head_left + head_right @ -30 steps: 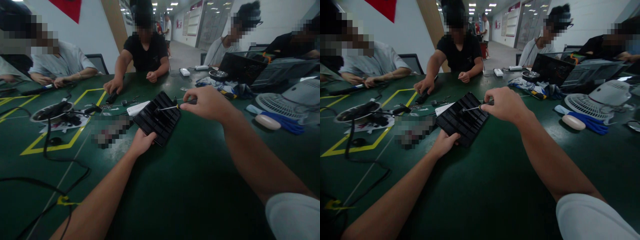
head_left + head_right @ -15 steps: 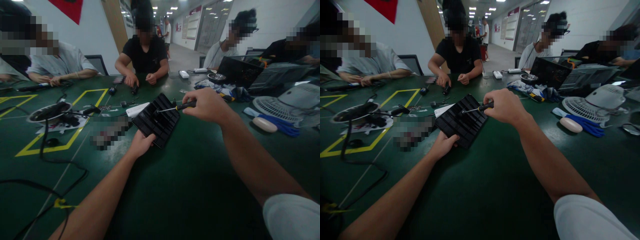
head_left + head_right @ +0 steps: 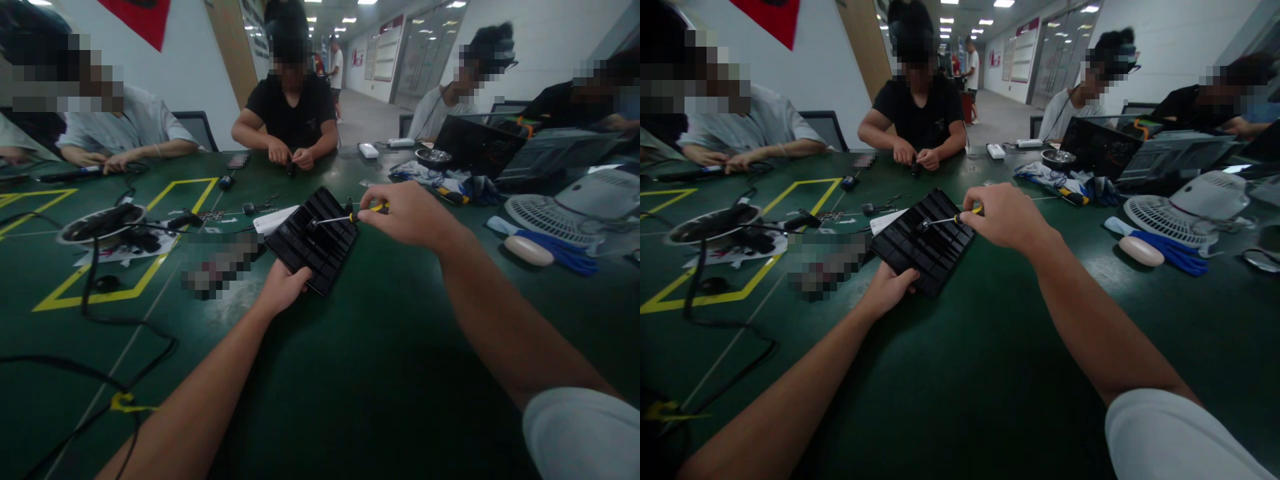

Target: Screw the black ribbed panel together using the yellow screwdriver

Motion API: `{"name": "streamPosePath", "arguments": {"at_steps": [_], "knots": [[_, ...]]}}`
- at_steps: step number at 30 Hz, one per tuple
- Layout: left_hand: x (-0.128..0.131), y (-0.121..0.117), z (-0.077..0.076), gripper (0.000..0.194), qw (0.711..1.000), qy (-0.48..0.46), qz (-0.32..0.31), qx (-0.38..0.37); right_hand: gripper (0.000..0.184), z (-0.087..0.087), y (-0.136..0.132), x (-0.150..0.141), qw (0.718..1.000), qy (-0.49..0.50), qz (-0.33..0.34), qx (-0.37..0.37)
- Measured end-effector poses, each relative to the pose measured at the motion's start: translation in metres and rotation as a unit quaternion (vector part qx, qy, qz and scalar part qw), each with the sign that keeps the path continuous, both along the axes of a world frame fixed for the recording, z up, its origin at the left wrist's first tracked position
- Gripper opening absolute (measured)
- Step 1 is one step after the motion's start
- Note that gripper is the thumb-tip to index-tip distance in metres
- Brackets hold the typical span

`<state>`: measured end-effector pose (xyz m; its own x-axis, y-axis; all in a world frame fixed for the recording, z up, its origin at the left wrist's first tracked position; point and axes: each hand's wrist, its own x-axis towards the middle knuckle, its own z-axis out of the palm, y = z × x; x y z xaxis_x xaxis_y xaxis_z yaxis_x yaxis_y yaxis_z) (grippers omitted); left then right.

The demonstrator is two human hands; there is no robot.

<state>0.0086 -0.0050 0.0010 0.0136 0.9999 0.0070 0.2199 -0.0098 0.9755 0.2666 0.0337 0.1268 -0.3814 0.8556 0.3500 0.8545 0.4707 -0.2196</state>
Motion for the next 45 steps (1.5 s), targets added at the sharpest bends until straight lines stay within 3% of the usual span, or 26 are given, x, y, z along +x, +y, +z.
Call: {"name": "streamPosePath", "arguments": {"at_steps": [19,26,45], "knots": [[0.000,0.000,0.000,0.010,1.000,0.011,-0.008,0.001,0.023,-0.005,0.007,0.002,0.998,0.033,0.028,0.034],[-0.001,0.001,0.000,0.012,1.000,0.011,-0.014,0.002,0.024,0.000,0.008,0.003,0.999,0.017,0.010,-0.025],[-0.003,0.001,-0.003,0.017,1.000,0.020,-0.004,0.006,0.027,0.000,0.014,0.005,0.996,0.029,-0.004,-0.078]]}}
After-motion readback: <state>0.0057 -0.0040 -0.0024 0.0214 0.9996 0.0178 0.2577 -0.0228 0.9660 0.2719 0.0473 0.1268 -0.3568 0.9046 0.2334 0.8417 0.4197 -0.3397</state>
